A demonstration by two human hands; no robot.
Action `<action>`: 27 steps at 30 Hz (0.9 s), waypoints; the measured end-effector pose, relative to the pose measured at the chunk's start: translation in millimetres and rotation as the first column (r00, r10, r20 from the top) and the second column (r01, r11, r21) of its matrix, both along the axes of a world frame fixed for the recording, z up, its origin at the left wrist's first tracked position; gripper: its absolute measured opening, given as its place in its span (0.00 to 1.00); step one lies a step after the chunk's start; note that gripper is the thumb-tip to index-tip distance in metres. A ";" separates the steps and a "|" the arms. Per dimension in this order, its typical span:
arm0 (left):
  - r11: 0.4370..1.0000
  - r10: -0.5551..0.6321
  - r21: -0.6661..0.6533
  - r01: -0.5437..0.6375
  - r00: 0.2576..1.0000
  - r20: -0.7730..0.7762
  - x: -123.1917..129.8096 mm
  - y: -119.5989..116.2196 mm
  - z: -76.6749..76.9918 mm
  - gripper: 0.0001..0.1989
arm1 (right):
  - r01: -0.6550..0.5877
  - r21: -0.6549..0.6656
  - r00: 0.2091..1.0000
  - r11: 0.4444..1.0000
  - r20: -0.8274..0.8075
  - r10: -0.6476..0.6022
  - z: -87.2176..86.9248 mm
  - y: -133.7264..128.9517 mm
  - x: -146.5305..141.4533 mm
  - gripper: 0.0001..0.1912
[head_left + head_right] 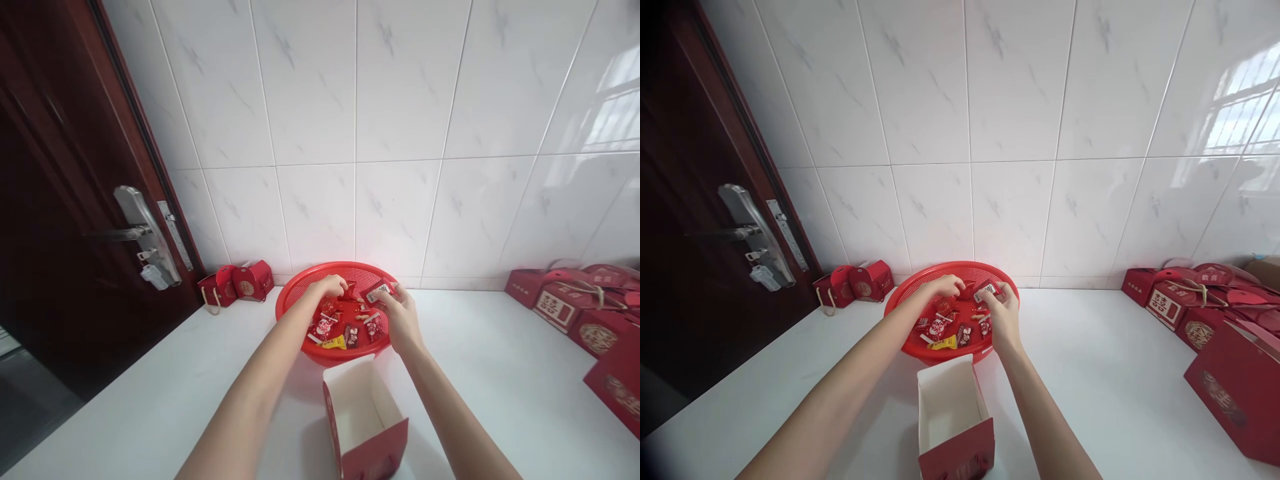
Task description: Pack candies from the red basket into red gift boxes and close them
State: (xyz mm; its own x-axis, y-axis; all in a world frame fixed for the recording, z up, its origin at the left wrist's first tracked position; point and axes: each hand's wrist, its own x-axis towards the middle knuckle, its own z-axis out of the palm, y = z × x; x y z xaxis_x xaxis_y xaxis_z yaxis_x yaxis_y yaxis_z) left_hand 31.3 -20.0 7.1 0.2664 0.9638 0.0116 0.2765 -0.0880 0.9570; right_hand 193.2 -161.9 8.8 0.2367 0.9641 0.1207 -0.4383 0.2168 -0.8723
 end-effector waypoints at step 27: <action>0.998 0.058 0.005 -0.061 0.960 0.274 13.2 -9.5 13.6 0.16 | 0.003 -0.003 1.000 1.000 -0.026 -0.004 -1.0 4.8 1.8 0.13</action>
